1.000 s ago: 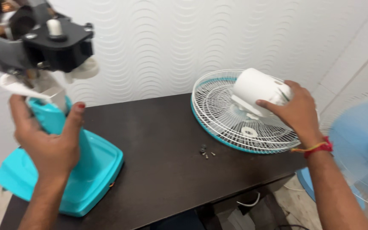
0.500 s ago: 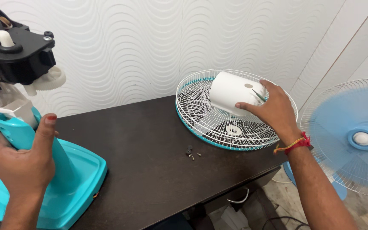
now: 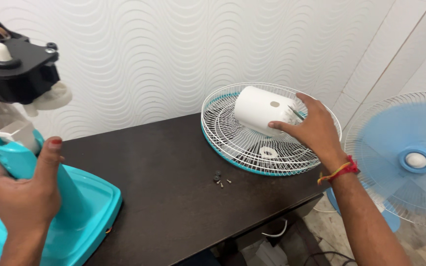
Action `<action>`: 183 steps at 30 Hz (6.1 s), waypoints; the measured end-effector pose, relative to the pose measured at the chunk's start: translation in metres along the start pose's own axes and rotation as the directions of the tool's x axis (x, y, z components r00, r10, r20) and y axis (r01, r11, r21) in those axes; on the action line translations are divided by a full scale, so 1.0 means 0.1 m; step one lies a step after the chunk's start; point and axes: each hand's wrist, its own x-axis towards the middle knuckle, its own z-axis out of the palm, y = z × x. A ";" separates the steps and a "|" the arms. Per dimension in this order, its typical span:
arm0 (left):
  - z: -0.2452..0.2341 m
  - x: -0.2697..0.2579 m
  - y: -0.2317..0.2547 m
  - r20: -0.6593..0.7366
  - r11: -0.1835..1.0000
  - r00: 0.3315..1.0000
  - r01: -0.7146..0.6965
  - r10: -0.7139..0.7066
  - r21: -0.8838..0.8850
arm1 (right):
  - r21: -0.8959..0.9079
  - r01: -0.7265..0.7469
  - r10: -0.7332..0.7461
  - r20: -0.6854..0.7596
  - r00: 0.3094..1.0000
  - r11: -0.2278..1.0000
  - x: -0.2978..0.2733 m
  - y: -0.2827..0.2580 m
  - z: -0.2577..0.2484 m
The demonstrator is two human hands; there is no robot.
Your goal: The person uses a screwdriver to remove screws from the white motor housing of a teal LG table fan. They detach the motor assembly from the fan stand and place the housing on the table.
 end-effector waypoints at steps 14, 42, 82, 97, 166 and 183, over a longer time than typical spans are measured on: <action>-0.12 -0.25 -2.70 0.113 0.867 0.953 0.200 -0.279 0.457 | 0.009 -0.048 0.047 0.072 0.996 0.999 -0.02 -0.07 -0.03; 0.01 0.07 0.21 -0.048 0.949 0.968 -0.231 0.247 0.216 | 0.272 0.462 -0.370 -0.329 0.869 0.844 -0.38 -1.58 -0.72; -0.20 -0.13 0.31 0.173 0.984 0.969 0.169 -0.176 0.052 | 0.941 0.304 -0.512 -0.189 0.838 0.150 -0.22 -3.27 -0.20; -0.13 -0.17 0.40 0.165 0.984 0.976 0.116 -0.139 0.138 | 0.779 0.397 -0.629 -0.004 0.778 0.486 0.00 -3.44 -0.57; -0.72 -0.49 0.32 -0.200 0.834 0.890 0.455 -0.410 0.314 | 0.710 -0.168 -0.122 0.338 0.933 0.684 -1.43 -0.90 0.48; -0.81 -0.54 0.27 -0.211 0.796 0.928 0.373 -0.309 0.477 | 0.719 -0.448 -0.104 0.580 0.808 0.532 -1.42 -1.05 0.82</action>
